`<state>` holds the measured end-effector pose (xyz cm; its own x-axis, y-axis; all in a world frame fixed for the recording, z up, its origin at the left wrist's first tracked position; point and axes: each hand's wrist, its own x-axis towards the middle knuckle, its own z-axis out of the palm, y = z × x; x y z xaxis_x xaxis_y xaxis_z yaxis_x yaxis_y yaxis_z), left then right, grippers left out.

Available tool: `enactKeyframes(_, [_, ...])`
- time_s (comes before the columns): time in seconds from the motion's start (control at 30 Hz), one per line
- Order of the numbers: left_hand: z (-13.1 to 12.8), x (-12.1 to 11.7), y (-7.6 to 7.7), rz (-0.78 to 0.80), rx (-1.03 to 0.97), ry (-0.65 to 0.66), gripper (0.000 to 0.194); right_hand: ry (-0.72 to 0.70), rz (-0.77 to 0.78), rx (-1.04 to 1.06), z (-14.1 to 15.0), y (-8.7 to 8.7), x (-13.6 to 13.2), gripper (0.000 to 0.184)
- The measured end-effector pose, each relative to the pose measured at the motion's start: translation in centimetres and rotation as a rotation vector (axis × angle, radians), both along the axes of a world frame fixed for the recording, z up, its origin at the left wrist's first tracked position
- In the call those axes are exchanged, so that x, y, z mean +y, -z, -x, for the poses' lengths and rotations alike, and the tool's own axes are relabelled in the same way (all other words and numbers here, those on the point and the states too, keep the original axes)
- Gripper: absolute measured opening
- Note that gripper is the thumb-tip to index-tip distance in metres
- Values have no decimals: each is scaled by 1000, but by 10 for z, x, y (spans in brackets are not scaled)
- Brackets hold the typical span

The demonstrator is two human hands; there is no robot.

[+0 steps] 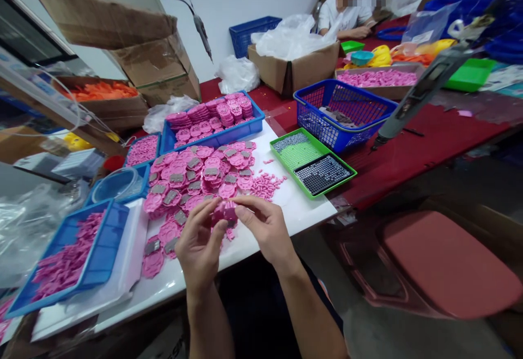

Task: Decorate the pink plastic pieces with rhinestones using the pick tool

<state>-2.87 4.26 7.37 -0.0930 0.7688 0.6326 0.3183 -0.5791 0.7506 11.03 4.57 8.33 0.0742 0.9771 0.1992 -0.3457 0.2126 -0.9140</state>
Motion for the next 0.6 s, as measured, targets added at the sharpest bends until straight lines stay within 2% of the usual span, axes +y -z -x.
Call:
enactKeyframes(0.07, [-1,0,-1,0,-18,-12,28,-68,49,120,-3,5,5,18])
enactKeyframes(0.13, [-3,1,-1,-46,-25,-44,23,-131,32,148,-4,8,7,19])
enactKeyframes(0.3, [-7,-3,-6,-171,71,-117,27,-145,-128,18,-4,11,7,22])
enactKeyframes(0.5, [-3,-8,-15,-255,143,-70,34,-218,-329,11,-7,15,9,18])
enactKeyframes(0.6, [0,-10,-17,-287,173,-55,36,-243,-381,-36,-11,16,10,19])
